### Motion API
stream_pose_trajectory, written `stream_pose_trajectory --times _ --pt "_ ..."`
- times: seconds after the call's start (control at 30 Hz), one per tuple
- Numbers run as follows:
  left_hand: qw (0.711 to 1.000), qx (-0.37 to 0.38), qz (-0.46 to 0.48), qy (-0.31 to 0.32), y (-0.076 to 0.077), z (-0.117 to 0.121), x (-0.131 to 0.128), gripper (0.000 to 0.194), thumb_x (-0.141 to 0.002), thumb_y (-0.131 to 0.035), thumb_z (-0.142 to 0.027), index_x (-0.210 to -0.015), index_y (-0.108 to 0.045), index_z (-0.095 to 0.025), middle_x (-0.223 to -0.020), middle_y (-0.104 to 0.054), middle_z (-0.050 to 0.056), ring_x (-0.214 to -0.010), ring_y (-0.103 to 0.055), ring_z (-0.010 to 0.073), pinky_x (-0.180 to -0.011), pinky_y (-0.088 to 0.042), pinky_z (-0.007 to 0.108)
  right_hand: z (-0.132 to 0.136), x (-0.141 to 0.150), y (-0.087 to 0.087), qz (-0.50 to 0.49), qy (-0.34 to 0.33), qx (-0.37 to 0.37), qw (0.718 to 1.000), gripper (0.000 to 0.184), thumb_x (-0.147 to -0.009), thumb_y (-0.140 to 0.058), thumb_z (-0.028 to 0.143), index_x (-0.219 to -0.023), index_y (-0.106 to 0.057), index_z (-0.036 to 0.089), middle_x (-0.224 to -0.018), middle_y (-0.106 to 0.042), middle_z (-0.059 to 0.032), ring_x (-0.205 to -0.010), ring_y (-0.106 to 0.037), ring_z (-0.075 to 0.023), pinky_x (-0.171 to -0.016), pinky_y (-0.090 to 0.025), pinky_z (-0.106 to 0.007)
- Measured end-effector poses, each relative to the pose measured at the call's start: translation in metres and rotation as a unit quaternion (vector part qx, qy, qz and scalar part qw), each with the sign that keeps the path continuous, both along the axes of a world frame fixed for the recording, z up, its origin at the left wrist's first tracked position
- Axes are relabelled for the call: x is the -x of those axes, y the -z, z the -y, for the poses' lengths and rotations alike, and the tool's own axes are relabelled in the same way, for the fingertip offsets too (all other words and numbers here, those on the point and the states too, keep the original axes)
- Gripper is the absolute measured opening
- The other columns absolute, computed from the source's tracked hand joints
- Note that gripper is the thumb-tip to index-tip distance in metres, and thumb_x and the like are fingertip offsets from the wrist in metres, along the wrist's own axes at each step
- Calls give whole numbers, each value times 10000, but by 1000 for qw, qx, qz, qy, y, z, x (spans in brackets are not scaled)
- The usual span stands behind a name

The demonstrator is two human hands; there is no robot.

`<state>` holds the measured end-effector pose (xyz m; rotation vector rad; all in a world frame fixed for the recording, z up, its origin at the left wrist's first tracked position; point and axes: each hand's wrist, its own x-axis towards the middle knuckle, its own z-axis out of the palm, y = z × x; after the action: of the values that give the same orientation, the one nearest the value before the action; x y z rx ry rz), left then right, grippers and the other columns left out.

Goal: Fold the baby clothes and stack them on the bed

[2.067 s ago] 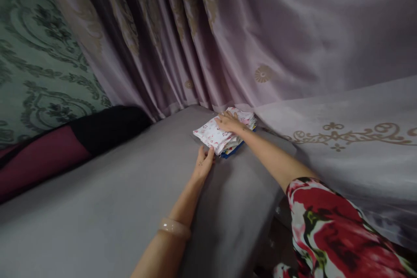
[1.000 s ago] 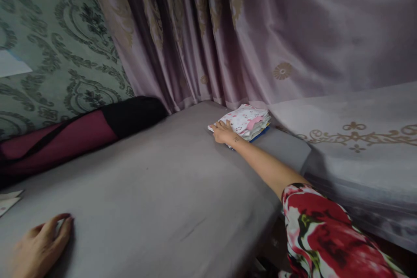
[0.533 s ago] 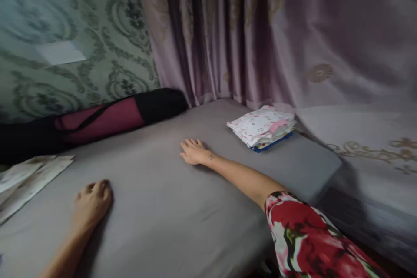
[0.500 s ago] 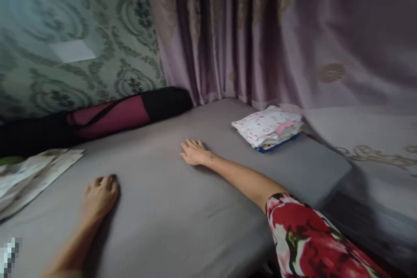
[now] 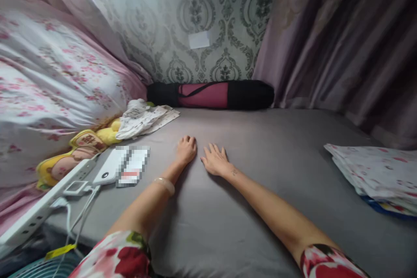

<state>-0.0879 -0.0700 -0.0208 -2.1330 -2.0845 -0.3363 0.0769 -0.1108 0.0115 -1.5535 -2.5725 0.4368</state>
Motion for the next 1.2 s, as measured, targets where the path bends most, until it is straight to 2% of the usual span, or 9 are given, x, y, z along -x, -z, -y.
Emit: stream_pose_trajectory --times 0.17,0.3,0.4,0.53,0.7,0.77,1.0,1.1,1.2 --pt "997 -2 57 54 -2 -4 10 294 -945 -388 -251 -1099 -627 -174 -1125 -589 143 -1070 -525 252 -960 -400 386 3 8 16 -1 9 -64 998 554 -990 -264 373 -1455 -403 105 -1540 -312 -189 -1432 -228 -331 -1129 -129 -592" --pt "982 41 171 68 -13 -22 37 248 -904 -449 -218 -1003 -671 -170 -1029 -653 95 -958 -598 188 -882 -453 286 2 7 25 -1 12 -85 996 552 -989 -250 375 -1454 -412 124 -1542 -318 -168 -1435 -229 -312 -1135 -122 -570" --pt "981 39 191 4 -26 -36 69 249 -871 -467 -209 -990 -679 -154 -976 -684 88 -919 -622 192 -850 -469 286 1 7 28 -1 15 -93 996 549 -984 -256 365 -1453 -415 129 -1542 -322 -160 -1435 -231 -304 -1138 -113 -561" --pt "978 -10 176 -108 -47 -47 116 338 -864 -422 -174 -1122 -613 -67 -1133 -621 197 -1098 -575 278 -956 -432 384 0 8 30 -6 16 -99 995 551 -983 -253 364 -1452 -420 128 -1539 -331 -153 -1433 -235 -304 -1139 -112 -557" --pt "941 -36 176 -288 -69 -50 165 401 -843 -473 -158 -1229 -514 -55 -1305 -484 269 -1171 -540 353 -936 -445 442 0 8 32 -11 18 -102 995 555 -979 -261 364 -1456 -417 127 -1539 -332 -154 -1435 -229 -310 -1142 -106 -557" --pt "931 -24 179 -318 -72 -51 177 398 -815 -513 -131 -1208 -511 -63 -1312 -479 268 -1168 -548 348 -935 -448 428 0 8 32 -13 19 -104 994 555 -977 -266 366 -1455 -420 131 -1538 -333 -152 -1431 -238 -309 -1143 -113 -553" --pt "939 6 173 -296 -66 -62 183 436 -693 -584 -29 -1121 -546 -98 -1150 -600 172 -1104 -574 254 -886 -450 293 -1 7 32 -20 21 -106 994 555 -973 -274 368 -1454 -424 134 -1536 -337 -150 -1432 -240 -311 -1141 -116 -556" --pt "938 -2 165 -305 -66 -65 177 386 -730 -545 -53 -1115 -572 -78 -1153 -587 205 -1078 -581 278 -873 -451 326 0 7 31 -22 21 -102 994 552 -972 -278 365 -1453 -424 137 -1541 -327 -148 -1434 -236 -308 -1142 -116 -556" --pt "935 -35 146 -321 -78 -67 168 361 -799 -485 -114 -1141 -597 -79 -1214 -552 235 -1120 -547 331 -897 -439 406 0 7 30 -20 21 -96 995 550 -974 -271 363 -1453 -425 141 -1540 -329 -149 -1432 -240 -308 -1141 -125 -556"
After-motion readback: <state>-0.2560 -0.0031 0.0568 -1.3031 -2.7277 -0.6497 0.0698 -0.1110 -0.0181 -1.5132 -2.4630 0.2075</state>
